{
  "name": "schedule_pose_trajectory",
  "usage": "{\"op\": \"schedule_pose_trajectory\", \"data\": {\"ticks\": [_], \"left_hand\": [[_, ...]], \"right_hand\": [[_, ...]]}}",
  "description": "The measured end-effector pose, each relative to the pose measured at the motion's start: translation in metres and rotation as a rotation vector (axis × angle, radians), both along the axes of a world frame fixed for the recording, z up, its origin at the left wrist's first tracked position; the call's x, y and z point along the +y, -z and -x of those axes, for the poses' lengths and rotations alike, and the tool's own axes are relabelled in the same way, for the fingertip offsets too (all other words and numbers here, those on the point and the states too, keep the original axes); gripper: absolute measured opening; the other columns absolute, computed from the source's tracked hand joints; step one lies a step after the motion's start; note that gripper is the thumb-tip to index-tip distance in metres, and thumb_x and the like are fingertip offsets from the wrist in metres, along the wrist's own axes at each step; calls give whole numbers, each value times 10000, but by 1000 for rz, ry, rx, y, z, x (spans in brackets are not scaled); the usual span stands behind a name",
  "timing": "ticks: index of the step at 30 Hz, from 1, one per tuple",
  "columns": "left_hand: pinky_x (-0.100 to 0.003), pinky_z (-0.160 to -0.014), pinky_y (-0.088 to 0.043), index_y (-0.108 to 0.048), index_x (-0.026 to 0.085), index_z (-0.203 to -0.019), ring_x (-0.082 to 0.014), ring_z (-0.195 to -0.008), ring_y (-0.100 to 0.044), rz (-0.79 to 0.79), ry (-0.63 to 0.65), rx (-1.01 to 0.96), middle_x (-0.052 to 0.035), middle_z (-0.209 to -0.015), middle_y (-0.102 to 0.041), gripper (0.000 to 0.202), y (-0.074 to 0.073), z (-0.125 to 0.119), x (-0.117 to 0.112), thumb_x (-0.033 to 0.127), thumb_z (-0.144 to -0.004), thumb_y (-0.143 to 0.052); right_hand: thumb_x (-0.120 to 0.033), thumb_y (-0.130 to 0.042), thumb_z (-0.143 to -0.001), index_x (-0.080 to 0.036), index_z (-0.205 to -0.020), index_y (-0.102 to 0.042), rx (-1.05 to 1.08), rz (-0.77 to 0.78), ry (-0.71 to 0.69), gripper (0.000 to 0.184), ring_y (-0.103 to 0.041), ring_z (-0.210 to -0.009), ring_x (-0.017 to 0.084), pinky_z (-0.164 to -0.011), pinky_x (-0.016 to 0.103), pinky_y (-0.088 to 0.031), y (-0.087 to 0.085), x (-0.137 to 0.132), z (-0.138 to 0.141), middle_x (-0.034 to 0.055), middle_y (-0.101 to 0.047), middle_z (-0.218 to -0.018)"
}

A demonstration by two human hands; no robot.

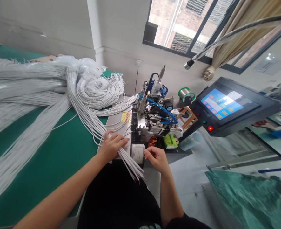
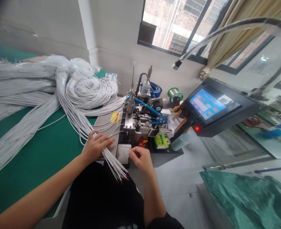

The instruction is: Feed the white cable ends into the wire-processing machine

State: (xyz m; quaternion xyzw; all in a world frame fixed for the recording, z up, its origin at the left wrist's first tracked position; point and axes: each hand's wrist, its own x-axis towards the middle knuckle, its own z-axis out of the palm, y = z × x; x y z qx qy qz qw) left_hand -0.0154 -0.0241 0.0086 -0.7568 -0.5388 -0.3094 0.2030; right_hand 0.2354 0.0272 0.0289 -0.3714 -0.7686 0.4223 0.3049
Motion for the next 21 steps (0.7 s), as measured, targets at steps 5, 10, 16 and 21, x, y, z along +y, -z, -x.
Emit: {"op": "schedule_pose_trajectory", "data": {"ticks": [5, 10, 16, 21], "left_hand": [[-416, -1022, -285, -658, 250, -1036, -142, -778, -595, -22, 6, -44, 14, -795, -680, 185, 4, 1, -1, 184, -891, -565], [-409, -1020, -300, -655, 257, -1038, -128, -744, -603, -30, 19, -59, 30, -791, -681, 182, 6, 1, 0, 195, -886, -577], [-364, -948, -354, -654, 232, -968, -109, -698, -604, -9, 84, -30, 30, -763, -674, 134, 2, 2, 0, 200, -896, -546], [-358, -910, -390, -640, 226, -1041, -113, -722, -624, 5, 190, 30, 12, -827, -696, 197, 0, 5, 0, 189, -915, -493]], "right_hand": [[-435, -605, -867, -146, -885, -730, -166, 27, -381, 315, -511, -563, 112, -531, 211, -371, -11, -6, -2, 18, -657, -696], [-403, -579, -890, -132, -810, -717, -232, 20, -589, 314, -535, -609, 113, -580, 207, -391, -8, -2, -6, 25, -654, -692], [-390, -573, -891, -151, -741, -667, -126, 32, -245, 297, -503, -590, 112, -549, 217, -370, -9, -1, -12, 14, -619, -671], [-426, -613, -859, -159, -782, -647, 20, 96, 25, 280, -494, -547, 103, -514, 215, -380, -6, 1, -12, 4, -599, -660]]}}
